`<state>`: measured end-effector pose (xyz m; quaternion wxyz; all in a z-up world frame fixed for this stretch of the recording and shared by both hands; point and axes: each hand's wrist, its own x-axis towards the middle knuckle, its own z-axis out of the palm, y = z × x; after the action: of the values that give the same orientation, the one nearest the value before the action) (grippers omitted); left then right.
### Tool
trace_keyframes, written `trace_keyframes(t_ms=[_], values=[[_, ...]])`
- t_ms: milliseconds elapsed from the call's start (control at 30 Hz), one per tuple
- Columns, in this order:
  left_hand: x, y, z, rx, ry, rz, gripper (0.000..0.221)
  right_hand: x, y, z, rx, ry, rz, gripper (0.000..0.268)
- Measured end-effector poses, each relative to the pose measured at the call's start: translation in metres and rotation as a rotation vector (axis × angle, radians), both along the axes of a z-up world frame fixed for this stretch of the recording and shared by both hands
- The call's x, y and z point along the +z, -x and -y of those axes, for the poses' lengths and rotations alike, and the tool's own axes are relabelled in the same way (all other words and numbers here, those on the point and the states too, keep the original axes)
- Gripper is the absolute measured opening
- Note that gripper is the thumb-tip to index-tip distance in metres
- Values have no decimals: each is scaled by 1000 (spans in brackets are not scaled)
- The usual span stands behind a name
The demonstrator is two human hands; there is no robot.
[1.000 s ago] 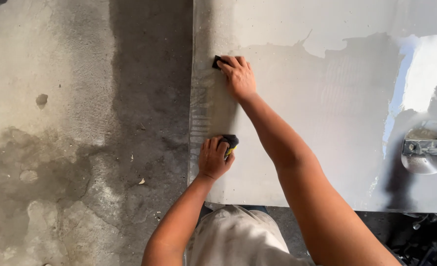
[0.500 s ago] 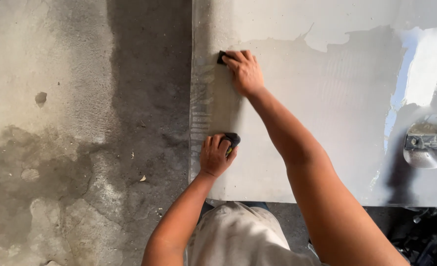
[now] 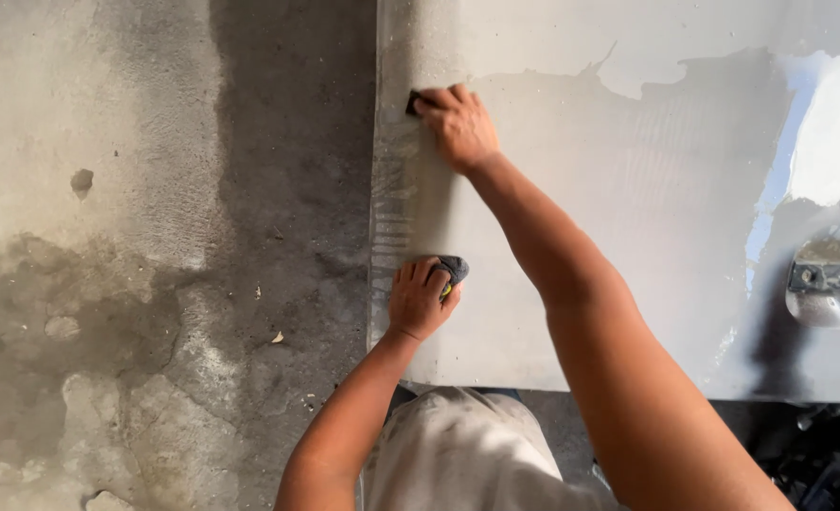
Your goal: The person scrubs a white car door panel with a black sponge and a yellow cloth, repeatedly dipping the sponge into a green bucket of water to rinse it. They wipe the surface thoroughly, focusing on the edges and the area around the door handle.
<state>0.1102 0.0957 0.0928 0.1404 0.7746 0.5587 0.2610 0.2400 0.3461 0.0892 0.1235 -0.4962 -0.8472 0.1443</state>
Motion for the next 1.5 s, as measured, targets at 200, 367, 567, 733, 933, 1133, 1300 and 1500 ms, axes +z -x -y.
trace_keyframes(t_ms=[200, 367, 567, 733, 933, 1133, 1300, 1500], values=[[0, 3, 4, -19, -4, 24, 25, 14, -36, 140, 440, -43, -182, 38], [-6, 6, -4, -49, 18, 25, 24, 0, -67, 86, 182, -128, -237, 30], [-25, -9, -112, 71, -11, 5, 24, 4, -64, 174, -300, -127, -272, 37], [-30, -20, -241, 108, 30, 31, 27, 23, -65, 251, -286, 0, -234, 40], [-34, -8, -180, 78, 21, -35, 30, 20, -68, 222, -161, -21, -206, 43], [-7, 35, -6, -172, 60, -39, 20, 4, -53, 107, -195, -130, -267, 37], [-40, 46, 48, -174, -54, -28, 19, 0, -29, 66, -189, -94, -169, 44], [5, 47, 45, -195, 41, 21, 23, 26, -46, 220, 297, -67, -199, 40]])
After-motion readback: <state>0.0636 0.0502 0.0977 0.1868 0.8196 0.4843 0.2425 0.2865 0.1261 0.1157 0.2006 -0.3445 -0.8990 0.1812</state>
